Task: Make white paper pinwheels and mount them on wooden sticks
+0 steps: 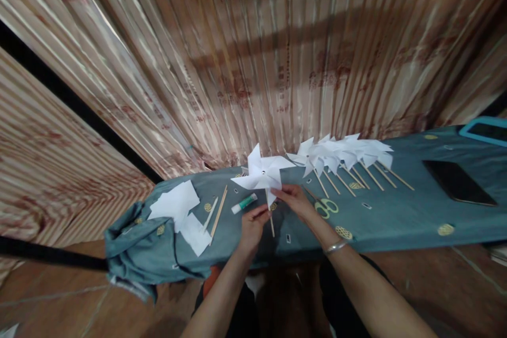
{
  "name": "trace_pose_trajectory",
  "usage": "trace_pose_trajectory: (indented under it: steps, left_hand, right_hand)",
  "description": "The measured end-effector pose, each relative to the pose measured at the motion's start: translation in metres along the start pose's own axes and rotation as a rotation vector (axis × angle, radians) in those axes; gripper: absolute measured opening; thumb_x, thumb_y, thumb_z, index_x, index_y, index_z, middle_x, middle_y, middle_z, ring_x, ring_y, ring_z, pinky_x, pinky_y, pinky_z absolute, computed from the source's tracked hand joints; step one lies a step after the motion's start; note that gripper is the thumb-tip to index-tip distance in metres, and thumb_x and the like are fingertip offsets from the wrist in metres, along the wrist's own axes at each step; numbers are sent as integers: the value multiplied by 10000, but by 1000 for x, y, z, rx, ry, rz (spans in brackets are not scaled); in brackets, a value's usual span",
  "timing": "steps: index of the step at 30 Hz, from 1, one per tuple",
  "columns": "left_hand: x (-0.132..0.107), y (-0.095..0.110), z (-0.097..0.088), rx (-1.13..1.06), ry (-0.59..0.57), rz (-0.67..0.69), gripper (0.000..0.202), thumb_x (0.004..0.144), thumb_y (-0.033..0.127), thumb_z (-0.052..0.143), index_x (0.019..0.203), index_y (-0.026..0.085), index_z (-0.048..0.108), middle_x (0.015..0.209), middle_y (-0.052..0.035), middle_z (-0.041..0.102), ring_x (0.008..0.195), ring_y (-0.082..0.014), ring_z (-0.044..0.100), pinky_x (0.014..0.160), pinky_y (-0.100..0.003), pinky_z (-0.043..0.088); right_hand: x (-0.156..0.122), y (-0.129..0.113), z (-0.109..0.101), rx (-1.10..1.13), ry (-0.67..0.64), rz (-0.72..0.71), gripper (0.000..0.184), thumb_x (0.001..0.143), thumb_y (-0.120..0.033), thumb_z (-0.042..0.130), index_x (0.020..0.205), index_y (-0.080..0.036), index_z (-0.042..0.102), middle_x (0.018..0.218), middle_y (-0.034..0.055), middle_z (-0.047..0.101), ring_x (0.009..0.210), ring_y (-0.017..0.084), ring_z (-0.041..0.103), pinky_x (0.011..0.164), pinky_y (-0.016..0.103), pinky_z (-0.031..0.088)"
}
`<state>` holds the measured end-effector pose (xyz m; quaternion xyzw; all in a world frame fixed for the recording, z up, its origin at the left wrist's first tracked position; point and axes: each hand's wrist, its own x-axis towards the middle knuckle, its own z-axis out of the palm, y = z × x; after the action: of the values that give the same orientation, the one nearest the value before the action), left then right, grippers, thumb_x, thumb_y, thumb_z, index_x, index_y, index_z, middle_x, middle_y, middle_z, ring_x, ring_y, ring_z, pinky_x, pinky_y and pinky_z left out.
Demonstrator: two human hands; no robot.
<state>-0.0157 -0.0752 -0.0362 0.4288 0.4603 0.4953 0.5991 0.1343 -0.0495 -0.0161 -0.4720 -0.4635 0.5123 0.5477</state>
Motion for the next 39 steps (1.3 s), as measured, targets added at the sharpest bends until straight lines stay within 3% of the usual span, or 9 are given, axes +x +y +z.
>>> trace_pose_trajectory:
  steps: [7,11,15,27,34,39]
  left_hand:
    - [11,-6,1,6,12,10,304,579,322,823,840,169,791,848,-76,765,831,-234,696,883,-379,517]
    - [18,-13,2,26,24,3,299,558,307,825,824,176,790,835,-63,768,812,-228,697,889,-389,516]
    - [21,-19,4,28,43,-7,280,527,280,830,787,187,789,820,-59,769,802,-228,696,871,-385,523]
    - [22,-7,0,6,95,-16,258,517,280,822,758,197,786,774,-36,761,768,-202,693,834,-346,527]
    - [20,-6,-2,34,71,-46,301,471,307,859,741,197,785,758,-38,757,769,-218,694,835,-367,528]
    - [19,-8,-3,43,60,-52,313,481,298,861,763,186,785,773,-43,758,781,-219,692,867,-375,516]
  right_hand:
    - [9,2,-11,-188,36,-86,493,709,-648,627,511,-198,603,519,4,573,523,131,475,535,271,352]
    - [14,1,-23,-165,95,-94,441,670,-594,684,504,-197,589,495,-20,529,509,116,427,524,264,327]
    - [15,1,-23,-109,72,-70,427,648,-585,704,507,-197,596,515,-20,556,523,117,456,540,263,347]
    - [10,-2,-24,-105,52,-29,440,629,-602,732,504,-198,613,511,-21,563,528,119,461,555,270,349]
    - [4,-7,-29,119,68,82,438,593,-646,757,651,-215,703,581,-12,631,583,141,546,604,284,419]
    - [2,-7,-30,190,95,110,420,526,-595,821,622,-205,697,562,-17,625,557,122,528,585,275,418]
